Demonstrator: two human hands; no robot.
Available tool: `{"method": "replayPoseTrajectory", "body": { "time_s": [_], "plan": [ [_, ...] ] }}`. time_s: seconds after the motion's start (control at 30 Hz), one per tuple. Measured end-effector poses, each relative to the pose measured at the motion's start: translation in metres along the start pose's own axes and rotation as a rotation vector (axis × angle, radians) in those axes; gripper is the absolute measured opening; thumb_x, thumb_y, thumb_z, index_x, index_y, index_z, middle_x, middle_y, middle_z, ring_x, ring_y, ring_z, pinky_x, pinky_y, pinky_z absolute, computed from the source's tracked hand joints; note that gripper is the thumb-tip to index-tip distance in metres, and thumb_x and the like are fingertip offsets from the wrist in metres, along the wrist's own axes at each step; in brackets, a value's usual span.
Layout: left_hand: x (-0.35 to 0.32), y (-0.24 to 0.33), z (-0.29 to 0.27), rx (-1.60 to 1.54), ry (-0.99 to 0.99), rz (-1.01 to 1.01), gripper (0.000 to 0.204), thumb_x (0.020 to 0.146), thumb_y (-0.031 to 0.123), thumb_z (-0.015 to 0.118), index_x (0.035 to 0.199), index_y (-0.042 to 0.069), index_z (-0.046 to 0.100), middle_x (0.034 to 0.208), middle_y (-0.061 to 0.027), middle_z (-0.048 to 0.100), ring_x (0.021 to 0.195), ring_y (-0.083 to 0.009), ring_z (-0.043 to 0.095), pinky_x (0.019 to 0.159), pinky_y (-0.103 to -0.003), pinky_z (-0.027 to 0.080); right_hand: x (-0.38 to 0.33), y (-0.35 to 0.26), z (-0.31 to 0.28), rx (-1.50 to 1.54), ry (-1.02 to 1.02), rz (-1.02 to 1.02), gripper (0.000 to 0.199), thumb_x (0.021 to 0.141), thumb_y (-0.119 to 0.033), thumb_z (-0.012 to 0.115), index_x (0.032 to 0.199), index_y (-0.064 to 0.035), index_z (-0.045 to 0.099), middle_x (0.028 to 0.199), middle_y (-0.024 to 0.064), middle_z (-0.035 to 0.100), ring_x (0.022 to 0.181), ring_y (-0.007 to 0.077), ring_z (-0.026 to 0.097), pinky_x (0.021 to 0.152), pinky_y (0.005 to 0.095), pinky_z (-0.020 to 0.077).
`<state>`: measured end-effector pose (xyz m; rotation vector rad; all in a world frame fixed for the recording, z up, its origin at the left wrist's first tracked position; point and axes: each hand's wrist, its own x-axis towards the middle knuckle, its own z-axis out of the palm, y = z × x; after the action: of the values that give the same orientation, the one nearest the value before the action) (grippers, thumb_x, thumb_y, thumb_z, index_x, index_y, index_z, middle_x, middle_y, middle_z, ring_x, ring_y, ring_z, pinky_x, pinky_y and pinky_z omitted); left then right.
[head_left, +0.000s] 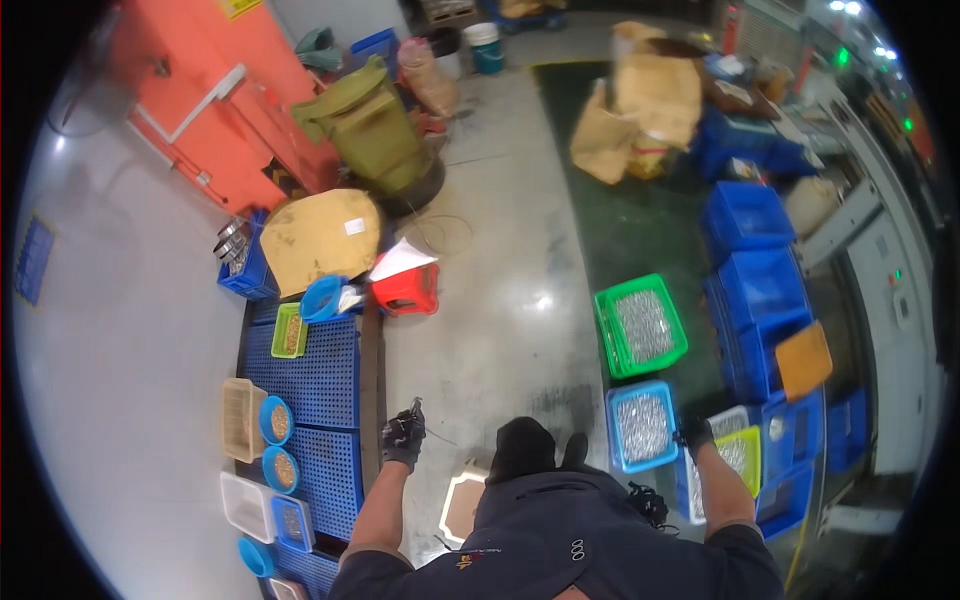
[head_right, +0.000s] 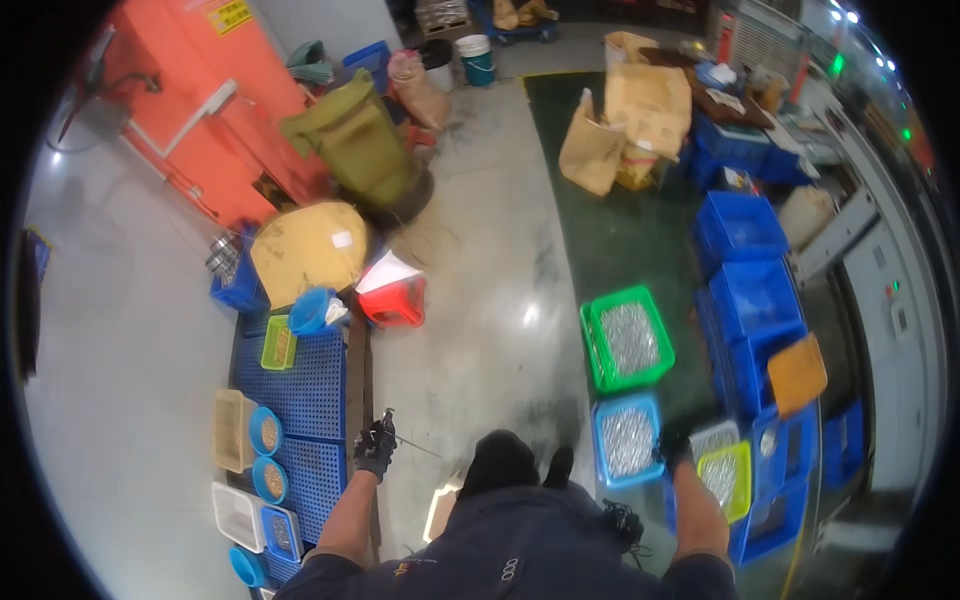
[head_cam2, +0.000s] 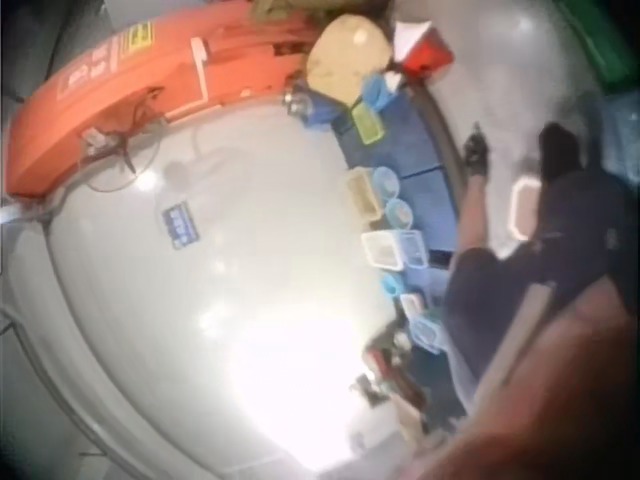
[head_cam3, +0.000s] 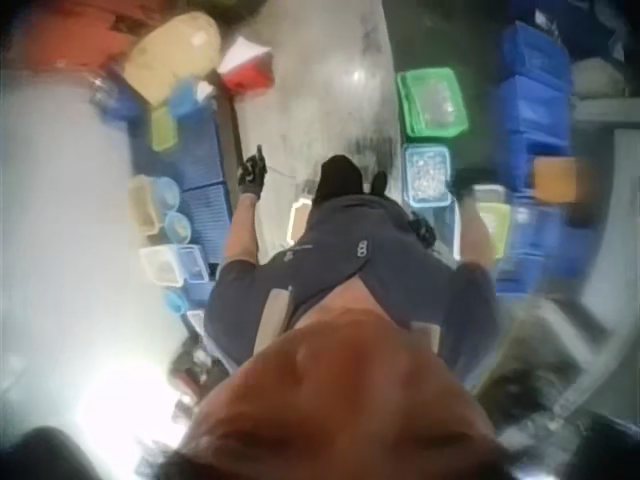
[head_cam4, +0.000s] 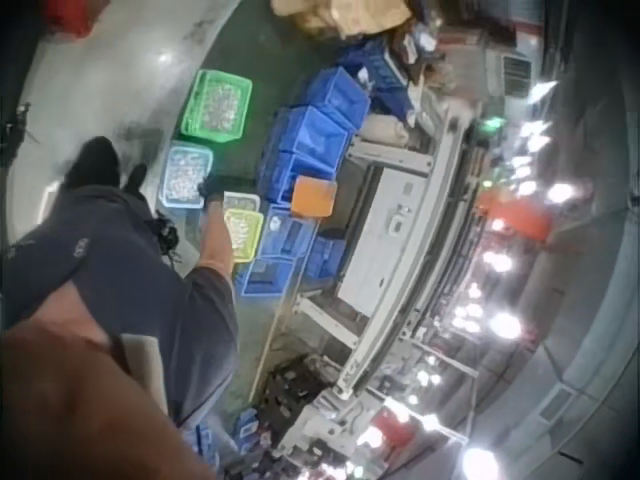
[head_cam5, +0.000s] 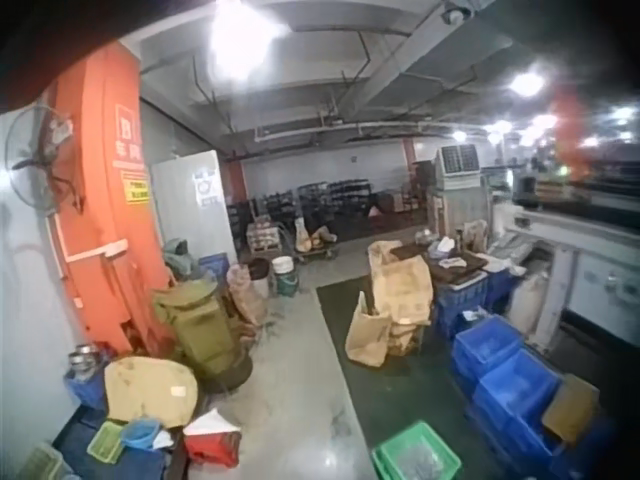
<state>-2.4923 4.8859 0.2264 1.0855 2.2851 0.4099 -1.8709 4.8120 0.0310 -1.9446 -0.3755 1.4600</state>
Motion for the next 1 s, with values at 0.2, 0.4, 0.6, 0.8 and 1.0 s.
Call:
{"method": "replayPoseTrajectory", "body": {
  "time_s": [0.2, 0.4, 0.6, 0.8, 1.0],
  "plan": [
    [0.135, 0.143, 0.004, -0.415, -0.118, -0.031, 0.033, 0.087, 0.035, 0.049, 0.066, 0.011, 0.059, 0.048, -0.0002, 0.05, 0.036, -0.0112, 0.043, 0.035, -0.026, 0.033, 0.259, -0.167, 0.079, -0.887, -0.168, -0.868, 0.03, 0.082, -0.032, 0.051, 0.1, -0.0088, 0.059, 0.084, 0.0114, 0.063, 0.063, 0.0269, 0.061, 0.053, 0.0391, 0.0476],
    [0.281, 0.26, 0.003, -0.42, -0.156, -0.004, 0.037, 0.086, 0.044, 0.052, 0.072, 0.01, 0.059, 0.05, -0.002, 0.052, 0.037, -0.0112, 0.046, 0.034, -0.027, 0.036, 0.279, -0.237, 0.16, -1.71, -0.021, -0.766, 0.034, 0.081, -0.038, 0.052, 0.102, -0.0135, 0.06, 0.101, 0.0076, 0.063, 0.09, 0.0187, 0.061, 0.071, 0.0312, 0.0502],
    [0.46, 0.388, 0.027, -0.792, -0.438, 0.006, 0.014, 0.086, 0.017, 0.046, 0.088, 0.012, 0.059, 0.058, -0.0013, 0.052, 0.038, -0.0089, 0.042, 0.032, -0.022, 0.029, 0.254, -0.21, 0.138, -1.775, -0.143, -0.86, 0.032, 0.084, -0.021, 0.047, 0.111, -0.0054, 0.052, 0.068, 0.0146, 0.06, 0.062, 0.0277, 0.061, 0.054, 0.0405, 0.0456],
    [0.614, 0.576, 0.09, -0.537, -0.38, 0.24, 0.024, 0.087, 0.034, 0.052, 0.077, 0.013, 0.059, 0.051, 0.0024, 0.049, 0.037, -0.0087, 0.042, 0.033, -0.025, 0.032, 0.316, -0.225, 0.167, -1.576, -0.261, 0.135, 0.039, 0.092, -0.036, 0.036, 0.101, -0.0099, 0.063, 0.097, 0.0106, 0.065, 0.085, 0.0269, 0.063, 0.072, 0.0386, 0.0496],
    [0.734, 0.762, 0.092, -0.45, -0.334, 0.095, 0.044, 0.09, 0.045, 0.044, 0.061, 0.014, 0.051, 0.046, 0.0015, 0.045, 0.035, -0.0088, 0.04, 0.033, -0.025, 0.031, 0.534, -0.543, 0.241, -1.789, -0.094, -0.431, 0.035, 0.08, -0.03, 0.053, 0.109, -0.0106, 0.054, 0.1, 0.0119, 0.063, 0.068, 0.0248, 0.065, 0.054, 0.0373, 0.0492]
  ]
}}
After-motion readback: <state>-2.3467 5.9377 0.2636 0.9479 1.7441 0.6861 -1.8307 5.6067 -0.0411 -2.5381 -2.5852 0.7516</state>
